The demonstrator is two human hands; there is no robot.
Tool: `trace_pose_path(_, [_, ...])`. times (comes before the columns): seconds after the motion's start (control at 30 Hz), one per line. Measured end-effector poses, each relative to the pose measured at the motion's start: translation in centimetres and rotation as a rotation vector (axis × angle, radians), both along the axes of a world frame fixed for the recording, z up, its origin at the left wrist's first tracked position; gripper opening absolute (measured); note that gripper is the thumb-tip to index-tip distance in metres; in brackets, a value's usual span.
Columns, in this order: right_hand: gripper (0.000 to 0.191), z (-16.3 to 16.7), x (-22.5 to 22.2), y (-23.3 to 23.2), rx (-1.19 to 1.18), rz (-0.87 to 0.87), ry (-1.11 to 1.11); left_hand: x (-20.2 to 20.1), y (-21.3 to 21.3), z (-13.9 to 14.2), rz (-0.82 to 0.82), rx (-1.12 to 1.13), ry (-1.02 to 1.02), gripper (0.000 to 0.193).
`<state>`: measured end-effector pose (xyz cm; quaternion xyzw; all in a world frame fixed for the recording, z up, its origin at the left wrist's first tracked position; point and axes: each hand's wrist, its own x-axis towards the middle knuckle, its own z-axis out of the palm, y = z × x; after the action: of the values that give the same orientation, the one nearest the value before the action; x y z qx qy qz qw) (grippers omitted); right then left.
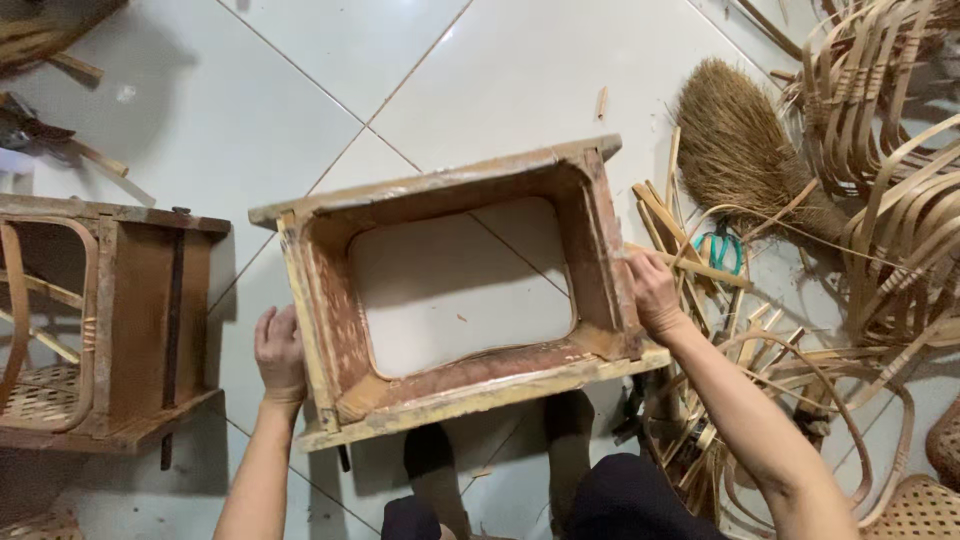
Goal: The person sits on the floor fitting a woven bamboo panel into a wooden basket frame, pressing and tucking its edges along the rim. They then bend thin bamboo strips across the basket opening and use a small knife to trim and secure the strips in place.
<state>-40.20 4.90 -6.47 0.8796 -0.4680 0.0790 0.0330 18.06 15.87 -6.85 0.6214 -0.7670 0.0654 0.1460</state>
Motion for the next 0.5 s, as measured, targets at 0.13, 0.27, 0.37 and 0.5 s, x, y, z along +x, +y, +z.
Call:
trace_pose_path(0.13, [0.039,2.7,1.1,-0.5,-0.035,0.038,-0.065,-0.1,0.6,0.8,-0.049,0.032,0.070,0.033])
trace_pose_path(0.27, [0.022,14.6,5.6,-1.8,-0.112,-0.161,-0.497,0.4,0.7,4.0,-0.013,0.245,0.095,0.048])
trace_pose_path(0.37, [0.025,27.0,11.7,1.8,-0.040,0.025,-1.028,0.1,0.9,7.9,0.055,0.271,0.249,0.045])
trace_pose_path(0.5, [0.025,37.7,20.0,13.5,0.631,0.981,-1.206,-0.8,0.8,14.0,0.034,0.071,0.223,0.043])
